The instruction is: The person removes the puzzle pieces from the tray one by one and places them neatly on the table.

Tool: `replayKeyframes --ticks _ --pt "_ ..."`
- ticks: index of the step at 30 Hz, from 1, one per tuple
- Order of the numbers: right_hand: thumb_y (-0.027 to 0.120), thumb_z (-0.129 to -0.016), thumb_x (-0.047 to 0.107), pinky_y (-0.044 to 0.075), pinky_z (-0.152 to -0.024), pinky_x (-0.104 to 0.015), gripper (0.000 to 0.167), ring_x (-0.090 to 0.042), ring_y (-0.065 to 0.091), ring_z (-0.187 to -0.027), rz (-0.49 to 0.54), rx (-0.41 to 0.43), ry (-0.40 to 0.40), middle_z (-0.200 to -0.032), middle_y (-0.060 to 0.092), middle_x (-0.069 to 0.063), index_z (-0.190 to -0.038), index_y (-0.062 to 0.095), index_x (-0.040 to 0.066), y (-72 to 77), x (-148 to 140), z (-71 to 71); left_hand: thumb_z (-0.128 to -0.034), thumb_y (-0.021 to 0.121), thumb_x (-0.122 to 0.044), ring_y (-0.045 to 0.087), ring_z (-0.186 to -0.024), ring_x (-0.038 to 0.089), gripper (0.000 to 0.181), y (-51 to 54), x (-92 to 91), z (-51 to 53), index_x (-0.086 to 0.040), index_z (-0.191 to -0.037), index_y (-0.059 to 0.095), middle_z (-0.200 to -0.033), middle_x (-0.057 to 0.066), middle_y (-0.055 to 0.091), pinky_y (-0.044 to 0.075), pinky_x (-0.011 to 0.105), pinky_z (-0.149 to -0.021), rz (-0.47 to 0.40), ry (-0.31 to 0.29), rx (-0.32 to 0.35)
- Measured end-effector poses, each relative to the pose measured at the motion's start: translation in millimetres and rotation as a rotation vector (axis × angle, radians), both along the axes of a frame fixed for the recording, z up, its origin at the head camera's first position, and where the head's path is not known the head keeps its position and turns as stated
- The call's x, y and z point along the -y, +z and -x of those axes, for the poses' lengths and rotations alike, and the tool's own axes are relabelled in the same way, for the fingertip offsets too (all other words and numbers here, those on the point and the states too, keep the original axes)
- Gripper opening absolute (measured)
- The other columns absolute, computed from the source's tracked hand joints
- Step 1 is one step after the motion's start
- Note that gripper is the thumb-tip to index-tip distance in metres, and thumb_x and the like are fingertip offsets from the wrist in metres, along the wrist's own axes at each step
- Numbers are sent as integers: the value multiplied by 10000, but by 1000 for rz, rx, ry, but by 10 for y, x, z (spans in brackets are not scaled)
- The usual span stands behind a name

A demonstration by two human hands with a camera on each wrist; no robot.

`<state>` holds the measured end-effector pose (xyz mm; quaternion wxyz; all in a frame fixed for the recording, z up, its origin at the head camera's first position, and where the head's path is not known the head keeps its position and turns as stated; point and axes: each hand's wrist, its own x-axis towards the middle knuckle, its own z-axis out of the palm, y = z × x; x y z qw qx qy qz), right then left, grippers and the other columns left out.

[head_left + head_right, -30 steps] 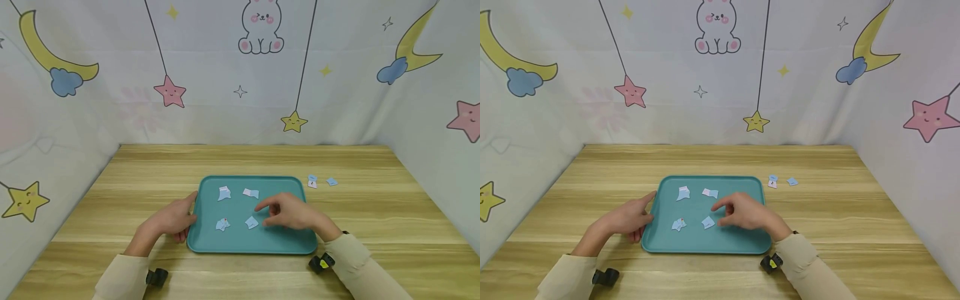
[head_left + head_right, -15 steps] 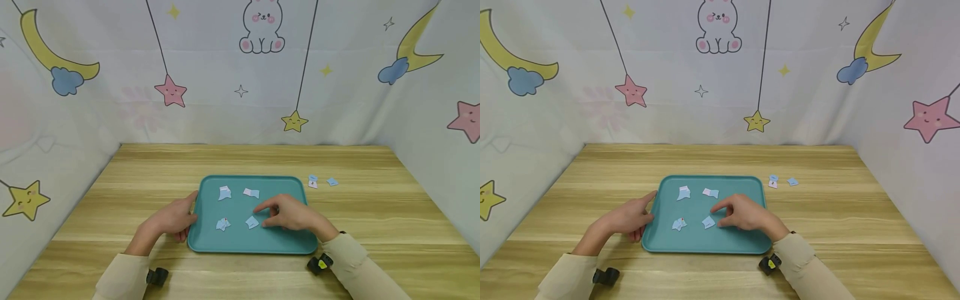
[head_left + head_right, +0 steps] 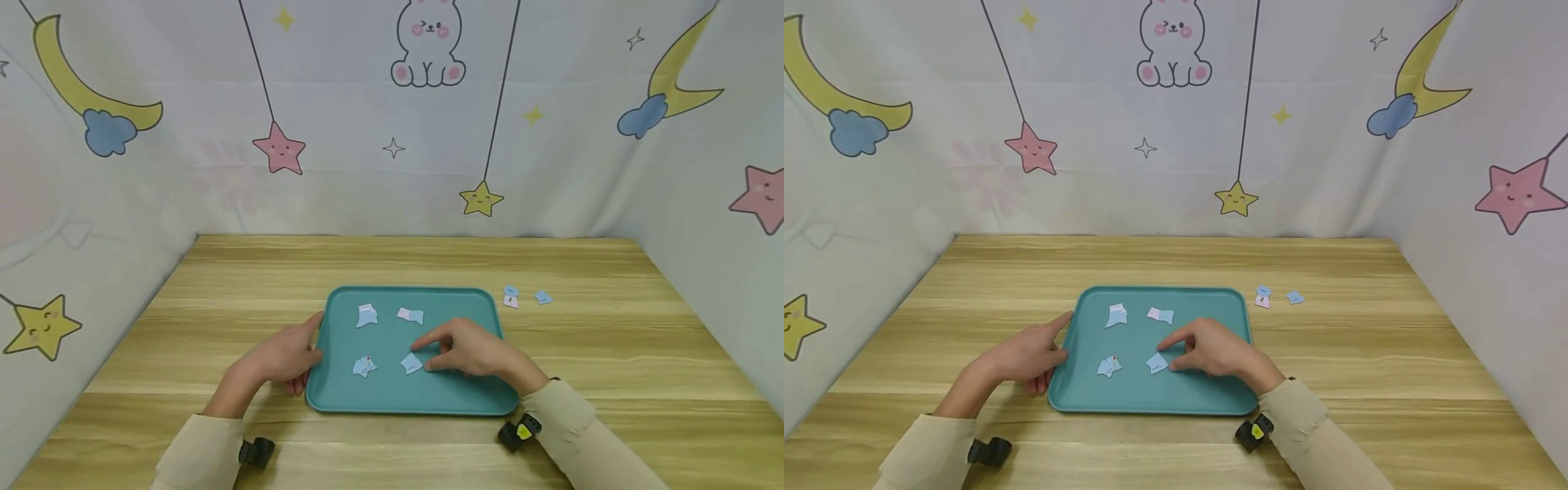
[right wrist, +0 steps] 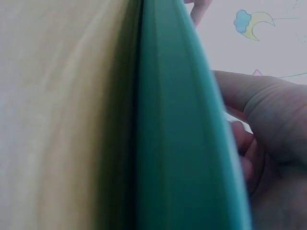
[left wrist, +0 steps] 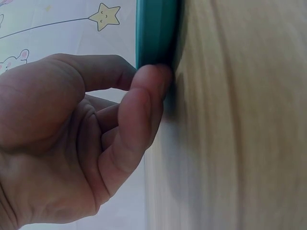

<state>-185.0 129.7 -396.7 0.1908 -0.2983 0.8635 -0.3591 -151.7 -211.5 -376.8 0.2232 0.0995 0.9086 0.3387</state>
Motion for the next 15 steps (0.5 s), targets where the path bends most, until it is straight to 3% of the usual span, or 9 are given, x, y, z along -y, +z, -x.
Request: replayKeyframes --ticks 4,15 --pt "823 -906 173 352 -541 -184 303 -48 437 -547 -8 -22 2 -579 484 96 -1208 821 192 8 23 4 -1004 498 -17 608 -407 139 792 4 2 0 71 -1666 73 -546 84 621 577 339 -448 -3 -2 -1" --pt "820 -904 164 323 -544 -177 285 -43 407 -537 -10 -35 -5 -566 459 100 -1188 830 193 -7 56 -6 -1002 493 -17 603 -403 133 793 6 1 -8 70 -1667 70 -543 79 618 574 338 -442 -3 -1 -2"
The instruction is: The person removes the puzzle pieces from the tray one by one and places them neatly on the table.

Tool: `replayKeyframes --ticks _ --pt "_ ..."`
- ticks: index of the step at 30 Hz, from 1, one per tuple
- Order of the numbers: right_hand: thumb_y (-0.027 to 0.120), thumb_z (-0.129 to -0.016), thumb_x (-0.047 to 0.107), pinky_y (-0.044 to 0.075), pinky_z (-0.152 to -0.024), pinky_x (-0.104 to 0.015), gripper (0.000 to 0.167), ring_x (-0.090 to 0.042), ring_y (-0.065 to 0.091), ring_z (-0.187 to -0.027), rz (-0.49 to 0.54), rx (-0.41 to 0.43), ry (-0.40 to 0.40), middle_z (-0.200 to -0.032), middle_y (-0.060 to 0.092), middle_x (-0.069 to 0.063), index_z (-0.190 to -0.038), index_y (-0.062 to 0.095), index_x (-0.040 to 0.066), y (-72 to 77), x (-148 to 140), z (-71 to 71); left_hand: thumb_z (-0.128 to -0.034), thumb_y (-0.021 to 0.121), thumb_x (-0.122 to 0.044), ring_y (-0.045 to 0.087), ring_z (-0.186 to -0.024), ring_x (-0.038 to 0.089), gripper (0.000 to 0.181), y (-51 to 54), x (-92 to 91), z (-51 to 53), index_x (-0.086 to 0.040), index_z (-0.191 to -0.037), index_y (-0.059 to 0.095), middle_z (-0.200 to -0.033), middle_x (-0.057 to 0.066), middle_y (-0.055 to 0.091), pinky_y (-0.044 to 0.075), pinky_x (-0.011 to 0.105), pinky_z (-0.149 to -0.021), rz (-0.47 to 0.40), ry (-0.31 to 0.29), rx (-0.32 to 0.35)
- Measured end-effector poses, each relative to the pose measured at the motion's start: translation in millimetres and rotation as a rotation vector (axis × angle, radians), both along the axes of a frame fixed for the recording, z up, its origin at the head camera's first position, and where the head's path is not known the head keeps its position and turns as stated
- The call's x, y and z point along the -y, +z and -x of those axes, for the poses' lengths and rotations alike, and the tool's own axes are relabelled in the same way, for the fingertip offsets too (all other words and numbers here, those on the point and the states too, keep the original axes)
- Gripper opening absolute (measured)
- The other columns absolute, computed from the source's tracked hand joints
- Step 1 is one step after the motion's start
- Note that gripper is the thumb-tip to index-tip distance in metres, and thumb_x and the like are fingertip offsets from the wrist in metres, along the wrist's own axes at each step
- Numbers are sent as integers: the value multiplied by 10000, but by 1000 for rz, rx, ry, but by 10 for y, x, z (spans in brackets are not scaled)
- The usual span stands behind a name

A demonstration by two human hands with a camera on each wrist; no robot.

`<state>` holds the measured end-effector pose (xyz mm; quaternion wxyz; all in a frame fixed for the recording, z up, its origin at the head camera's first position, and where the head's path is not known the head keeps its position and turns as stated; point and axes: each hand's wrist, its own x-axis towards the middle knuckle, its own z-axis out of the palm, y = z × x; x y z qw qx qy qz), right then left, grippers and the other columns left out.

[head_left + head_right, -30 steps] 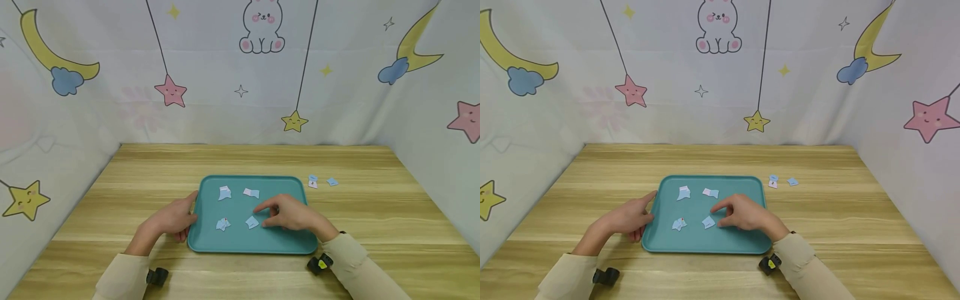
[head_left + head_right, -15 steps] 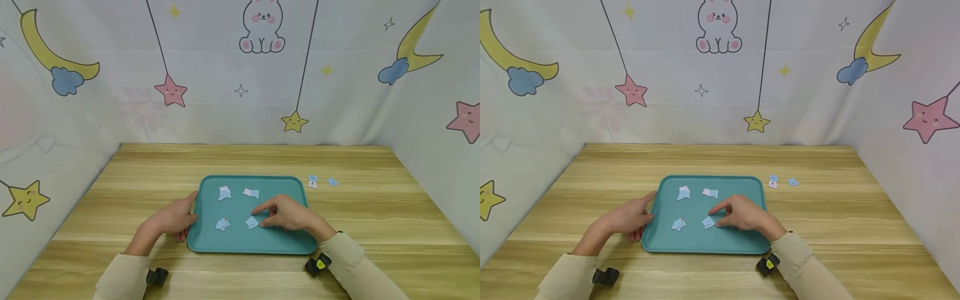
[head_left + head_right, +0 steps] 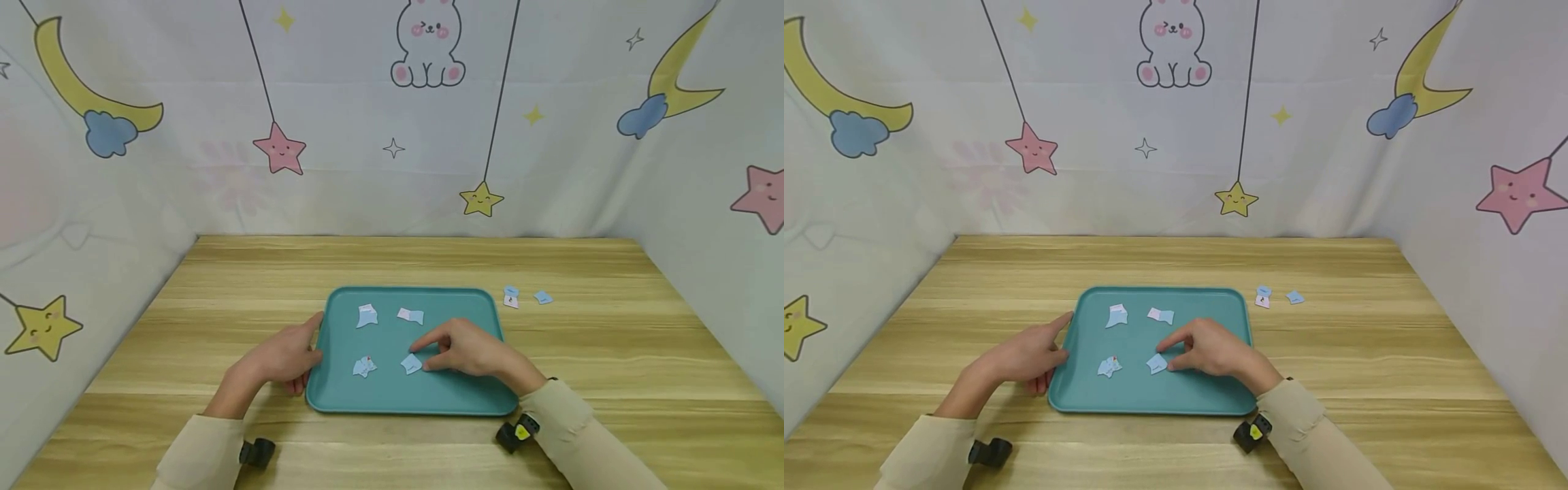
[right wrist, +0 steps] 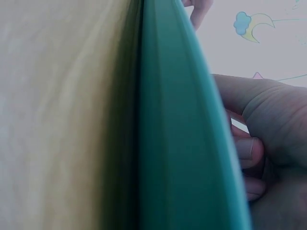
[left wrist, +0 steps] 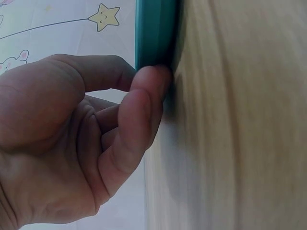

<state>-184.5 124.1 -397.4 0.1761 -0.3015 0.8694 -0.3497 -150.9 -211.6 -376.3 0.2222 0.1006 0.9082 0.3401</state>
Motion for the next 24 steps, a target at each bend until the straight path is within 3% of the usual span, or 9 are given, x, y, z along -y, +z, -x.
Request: replayKeyframes --ticks 24 --pt "806 -922 174 312 -576 -175 220 -25 389 -554 20 -31 10 -573 437 109 -1139 834 194 -14 -2 -15 -996 497 -11 604 -395 142 798 2 -8 10 57 -1671 75 -540 82 622 567 337 -428 4 2 -6"
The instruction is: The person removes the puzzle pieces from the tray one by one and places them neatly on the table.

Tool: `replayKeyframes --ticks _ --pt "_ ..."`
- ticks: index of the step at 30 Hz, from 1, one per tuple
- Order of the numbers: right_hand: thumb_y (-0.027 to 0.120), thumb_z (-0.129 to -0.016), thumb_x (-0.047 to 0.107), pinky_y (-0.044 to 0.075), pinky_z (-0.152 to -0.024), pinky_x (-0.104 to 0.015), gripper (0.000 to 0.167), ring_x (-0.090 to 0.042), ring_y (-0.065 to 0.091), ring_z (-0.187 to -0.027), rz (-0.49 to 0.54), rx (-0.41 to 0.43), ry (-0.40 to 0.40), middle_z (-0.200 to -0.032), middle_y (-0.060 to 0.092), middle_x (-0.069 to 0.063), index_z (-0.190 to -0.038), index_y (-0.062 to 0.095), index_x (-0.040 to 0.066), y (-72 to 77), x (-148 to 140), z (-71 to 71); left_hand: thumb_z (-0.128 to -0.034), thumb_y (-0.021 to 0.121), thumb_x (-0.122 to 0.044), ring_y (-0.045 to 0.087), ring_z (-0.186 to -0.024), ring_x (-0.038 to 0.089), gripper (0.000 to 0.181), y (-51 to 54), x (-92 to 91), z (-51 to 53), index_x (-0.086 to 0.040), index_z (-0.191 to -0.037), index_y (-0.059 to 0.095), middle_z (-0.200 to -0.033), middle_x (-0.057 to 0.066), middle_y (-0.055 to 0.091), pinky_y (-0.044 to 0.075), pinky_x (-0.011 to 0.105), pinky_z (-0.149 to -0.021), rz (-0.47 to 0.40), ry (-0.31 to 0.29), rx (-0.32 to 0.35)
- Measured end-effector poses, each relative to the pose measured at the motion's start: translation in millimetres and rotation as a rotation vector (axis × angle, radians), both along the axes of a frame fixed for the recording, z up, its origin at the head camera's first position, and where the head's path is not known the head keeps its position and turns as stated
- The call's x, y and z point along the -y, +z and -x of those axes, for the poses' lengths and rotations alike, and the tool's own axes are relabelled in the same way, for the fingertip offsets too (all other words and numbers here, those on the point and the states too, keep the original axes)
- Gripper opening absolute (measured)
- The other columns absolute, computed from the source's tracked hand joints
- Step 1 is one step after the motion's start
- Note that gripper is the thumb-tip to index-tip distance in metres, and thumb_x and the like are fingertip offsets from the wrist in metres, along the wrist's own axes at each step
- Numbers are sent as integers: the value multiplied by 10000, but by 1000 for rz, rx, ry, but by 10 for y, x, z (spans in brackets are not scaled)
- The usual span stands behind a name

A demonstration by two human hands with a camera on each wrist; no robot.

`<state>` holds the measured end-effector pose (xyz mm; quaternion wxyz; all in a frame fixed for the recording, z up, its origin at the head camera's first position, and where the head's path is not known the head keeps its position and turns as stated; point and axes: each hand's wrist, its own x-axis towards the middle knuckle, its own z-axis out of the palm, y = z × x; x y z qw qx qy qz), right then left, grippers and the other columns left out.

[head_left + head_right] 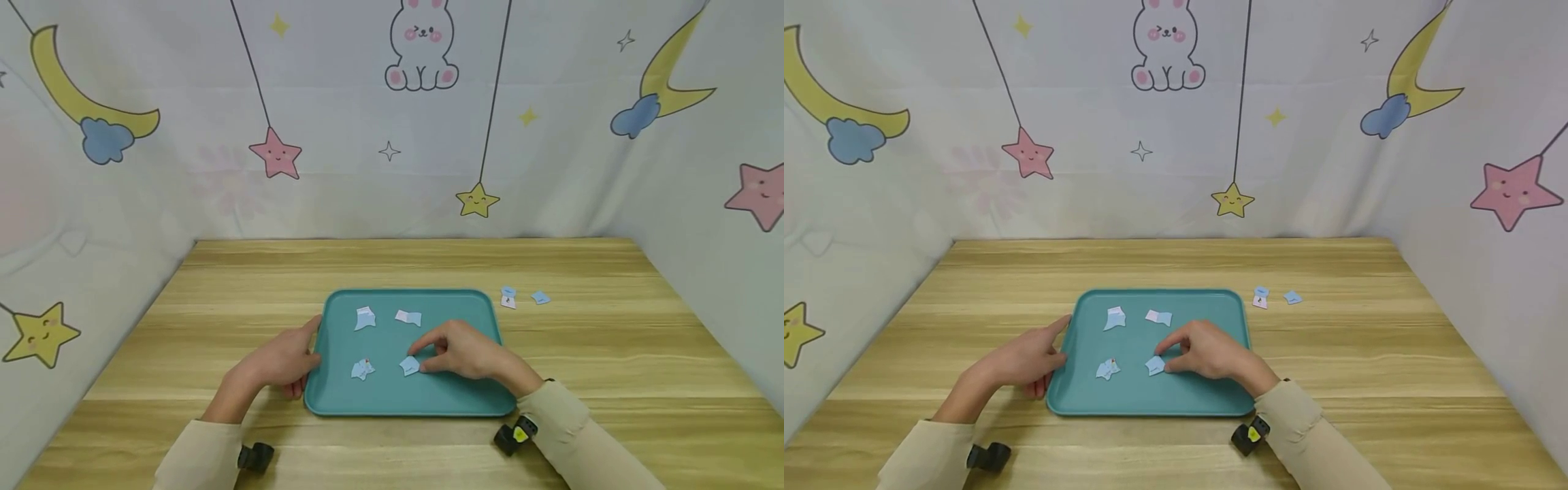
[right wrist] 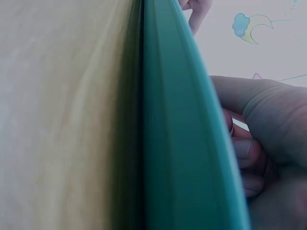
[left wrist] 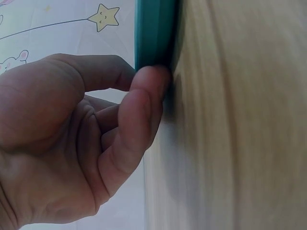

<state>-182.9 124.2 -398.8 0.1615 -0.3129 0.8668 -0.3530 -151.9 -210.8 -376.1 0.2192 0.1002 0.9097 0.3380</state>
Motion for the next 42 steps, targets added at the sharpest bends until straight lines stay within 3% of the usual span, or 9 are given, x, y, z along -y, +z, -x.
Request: replayKeyframes --ticks 11,15,32,42 --pt "781 -941 142 399 -571 -197 223 -69 515 -642 28 -13 -38 -728 625 72 -1161 821 146 96 -153 62 -989 503 -12 603 -396 142 801 -10 4 -10 62 -1668 83 -540 79 620 565 341 -426 0 0 -5" --pt "772 -950 136 467 -547 -218 238 -74 542 -598 48 0 -35 -763 664 52 -1185 809 121 119 -195 84 -994 504 -15 608 -400 145 800 -11 2 -5 58 -1670 82 -549 81 626 565 343 -424 5 0 -6" --pt "770 -953 149 466 -529 -257 271 -159 582 -572 66 42 -79 -737 712 -1 -1214 785 79 209 -355 137 -997 507 -22 605 -405 147 799 -14 8 -12 67 -1667 80 -553 78 622 566 339 -429 2 3 0" --pt "774 -951 141 561 -575 -320 271 -184 616 -611 97 38 -104 -732 697 -38 -1208 776 54 248 -490 173 -993 509 -16 605 -402 151 802 -5 4 -16 71 -1666 81 -545 81 617 566 344 -430 -3 1 -1"
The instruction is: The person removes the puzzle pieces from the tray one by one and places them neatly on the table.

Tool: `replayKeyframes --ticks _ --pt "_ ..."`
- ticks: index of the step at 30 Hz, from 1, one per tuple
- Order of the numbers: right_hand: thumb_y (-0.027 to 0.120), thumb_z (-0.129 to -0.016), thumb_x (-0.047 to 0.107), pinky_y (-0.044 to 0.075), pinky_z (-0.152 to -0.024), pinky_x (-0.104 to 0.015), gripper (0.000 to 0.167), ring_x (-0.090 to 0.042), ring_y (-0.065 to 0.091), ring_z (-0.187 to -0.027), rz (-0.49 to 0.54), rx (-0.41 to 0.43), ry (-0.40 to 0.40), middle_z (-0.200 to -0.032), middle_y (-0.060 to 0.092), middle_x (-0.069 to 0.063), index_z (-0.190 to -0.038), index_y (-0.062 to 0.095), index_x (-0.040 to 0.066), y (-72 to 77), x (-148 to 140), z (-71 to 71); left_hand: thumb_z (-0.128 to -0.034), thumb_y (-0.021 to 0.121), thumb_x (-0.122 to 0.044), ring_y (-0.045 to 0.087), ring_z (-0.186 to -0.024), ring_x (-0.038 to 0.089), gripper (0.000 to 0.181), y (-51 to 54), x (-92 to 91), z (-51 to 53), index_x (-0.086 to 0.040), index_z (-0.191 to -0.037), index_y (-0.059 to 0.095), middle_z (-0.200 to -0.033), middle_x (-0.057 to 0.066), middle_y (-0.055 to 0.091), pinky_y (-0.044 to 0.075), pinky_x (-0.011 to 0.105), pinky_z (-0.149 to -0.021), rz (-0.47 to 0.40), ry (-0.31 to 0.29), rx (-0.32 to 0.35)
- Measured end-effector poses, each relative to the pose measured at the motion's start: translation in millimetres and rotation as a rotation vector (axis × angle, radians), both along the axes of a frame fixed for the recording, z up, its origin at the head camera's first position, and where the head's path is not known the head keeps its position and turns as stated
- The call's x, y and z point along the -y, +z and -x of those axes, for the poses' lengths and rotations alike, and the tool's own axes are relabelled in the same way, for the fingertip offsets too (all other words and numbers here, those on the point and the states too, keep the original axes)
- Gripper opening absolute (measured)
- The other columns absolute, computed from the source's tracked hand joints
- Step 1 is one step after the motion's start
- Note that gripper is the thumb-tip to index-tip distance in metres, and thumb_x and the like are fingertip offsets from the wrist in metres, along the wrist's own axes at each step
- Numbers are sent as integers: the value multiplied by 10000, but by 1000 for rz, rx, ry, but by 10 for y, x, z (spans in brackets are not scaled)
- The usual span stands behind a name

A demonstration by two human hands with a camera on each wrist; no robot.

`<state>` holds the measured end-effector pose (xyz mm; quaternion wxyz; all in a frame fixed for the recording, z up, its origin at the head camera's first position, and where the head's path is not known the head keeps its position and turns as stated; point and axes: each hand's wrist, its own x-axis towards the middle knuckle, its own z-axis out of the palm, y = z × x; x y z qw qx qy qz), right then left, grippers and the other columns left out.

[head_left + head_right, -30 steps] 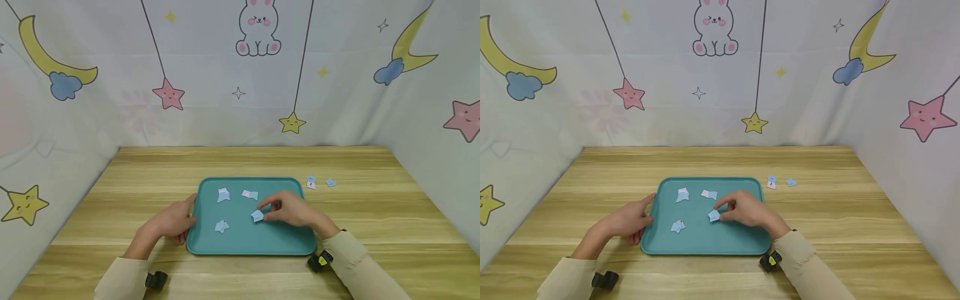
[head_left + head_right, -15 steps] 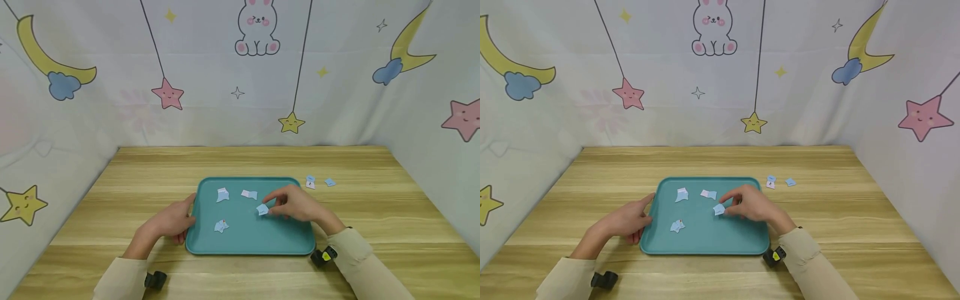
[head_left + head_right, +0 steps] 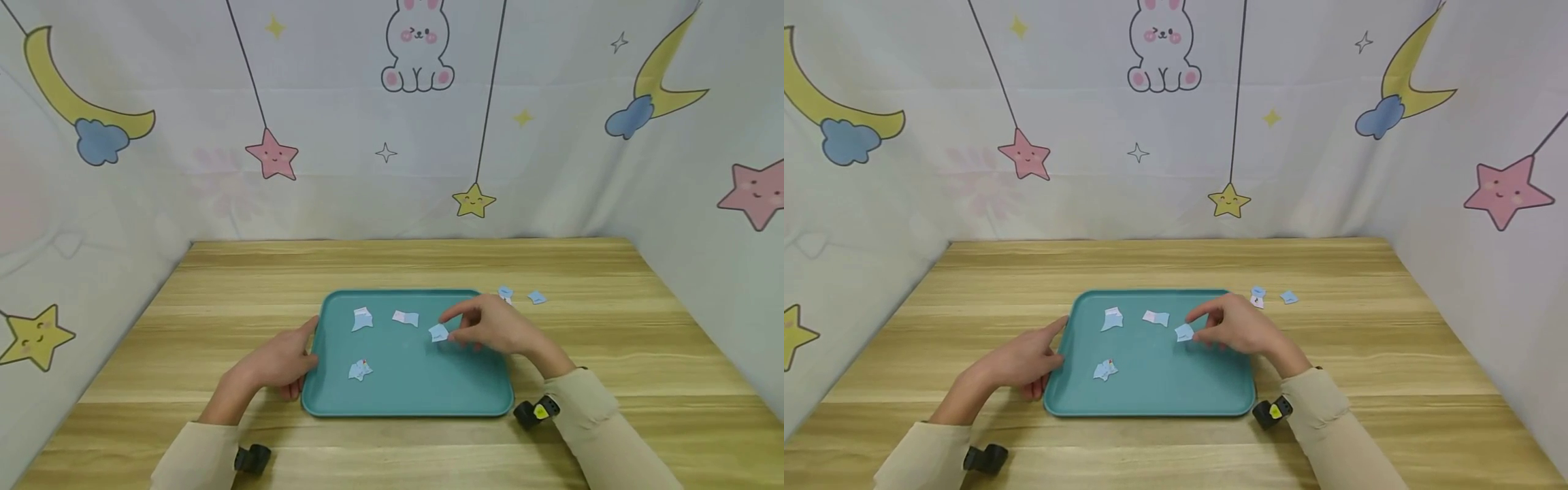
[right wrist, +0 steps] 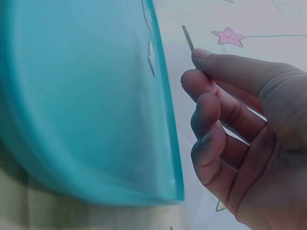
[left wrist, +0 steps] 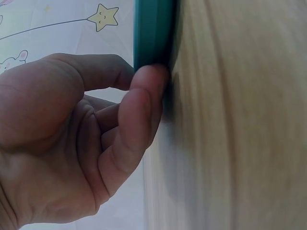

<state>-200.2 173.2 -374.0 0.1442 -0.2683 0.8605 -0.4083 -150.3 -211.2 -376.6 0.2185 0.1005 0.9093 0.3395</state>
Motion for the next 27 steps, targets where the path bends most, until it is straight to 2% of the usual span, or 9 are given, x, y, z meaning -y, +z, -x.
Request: replayKeyframes --ticks 8,15,23,27 --pt "765 -954 111 558 -579 -323 277 -239 615 -595 1 4 -13 -743 705 -100 -1217 764 25 48 -83 27 -994 510 -17 604 -406 149 798 -2 -3 -1 70 -1665 86 -547 83 611 571 337 -441 7 2 -1" --pt "782 -941 119 538 -568 -302 281 -234 607 -588 11 4 -29 -742 706 -123 -1204 762 24 50 -116 48 -987 506 -15 603 -401 142 799 -8 -5 7 77 -1661 88 -546 82 610 570 332 -440 15 2 -7" --pt "798 -932 140 547 -564 -306 268 -248 631 -592 -14 -14 -77 -738 708 -63 -1190 766 76 69 -159 57 -981 496 -11 599 -394 137 803 -11 -6 10 84 -1659 77 -538 77 609 566 332 -433 7 -2 -12" --pt "799 -930 138 533 -551 -300 282 -258 620 -588 -1 -14 -78 -741 708 -77 -1196 760 56 79 -183 69 -982 496 -9 598 -393 135 800 -11 -7 6 88 -1658 79 -536 75 611 566 334 -434 1 -4 -14"
